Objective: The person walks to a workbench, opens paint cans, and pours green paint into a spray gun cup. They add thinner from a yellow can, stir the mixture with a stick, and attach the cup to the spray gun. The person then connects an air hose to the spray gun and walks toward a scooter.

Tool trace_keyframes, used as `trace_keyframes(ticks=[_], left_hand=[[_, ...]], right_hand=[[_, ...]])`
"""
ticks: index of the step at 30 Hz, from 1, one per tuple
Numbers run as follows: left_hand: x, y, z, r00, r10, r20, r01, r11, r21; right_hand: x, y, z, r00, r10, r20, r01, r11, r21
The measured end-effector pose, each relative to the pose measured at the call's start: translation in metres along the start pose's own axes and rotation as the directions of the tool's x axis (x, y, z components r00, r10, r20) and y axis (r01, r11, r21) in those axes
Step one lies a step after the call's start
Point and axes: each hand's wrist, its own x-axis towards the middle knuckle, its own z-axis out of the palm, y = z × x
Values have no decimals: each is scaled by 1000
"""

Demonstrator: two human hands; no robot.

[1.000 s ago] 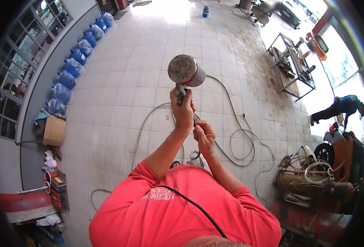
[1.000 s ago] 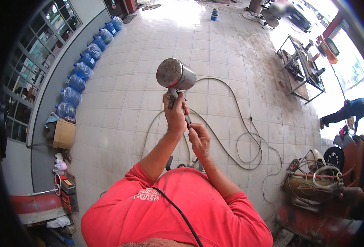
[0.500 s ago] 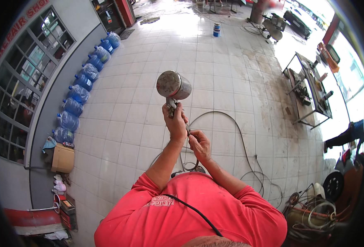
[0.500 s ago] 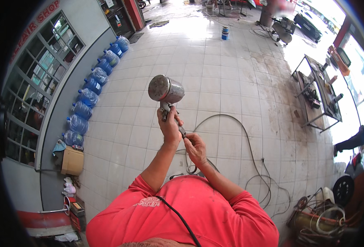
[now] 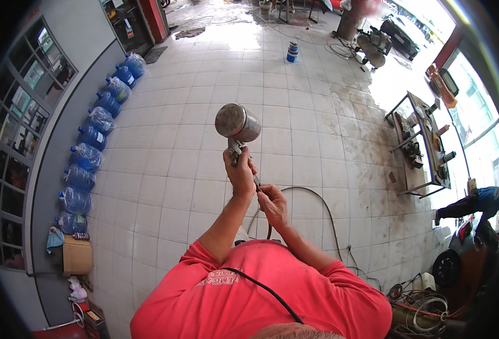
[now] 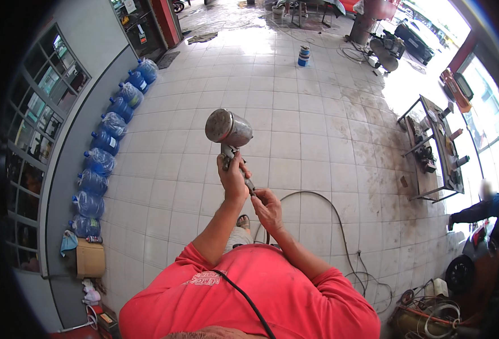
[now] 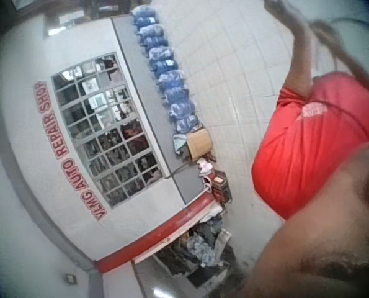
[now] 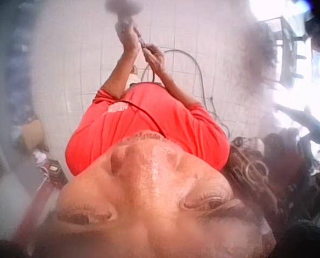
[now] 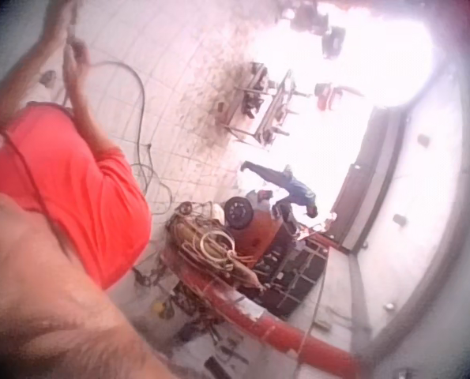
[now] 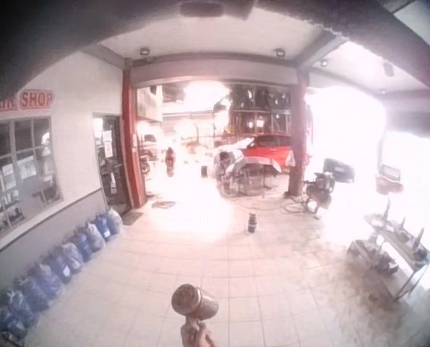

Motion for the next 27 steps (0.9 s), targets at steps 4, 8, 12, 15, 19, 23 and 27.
trace_keyframes(ticks=[4,8,12,15,19,23,27], left_hand=[[87,18,16,998,-35,60,33,999,25],[166,28,33,997,-28,72,27,999,19],[251,26,48,999,13,38,-13,1000,-23],[319,23,60,999,52,8,-52,998,-31],[421,32,79,986,143,-89,-145,989,-23],[523,20,103,977,158,-140,-156,987,25],[618,35,120,941,273,-200,-259,961,93]], right_hand=[[82,-9,31,991,125,39,-131,958,256],[166,-24,56,972,227,65,-236,939,252],[248,-19,82,986,144,-84,-113,948,298],[318,1,86,995,-87,-39,87,996,5],[439,6,112,947,-321,22,320,930,-180],[538,-4,120,905,-416,92,422,846,-326],[637,-11,147,826,-530,191,563,757,-331]])
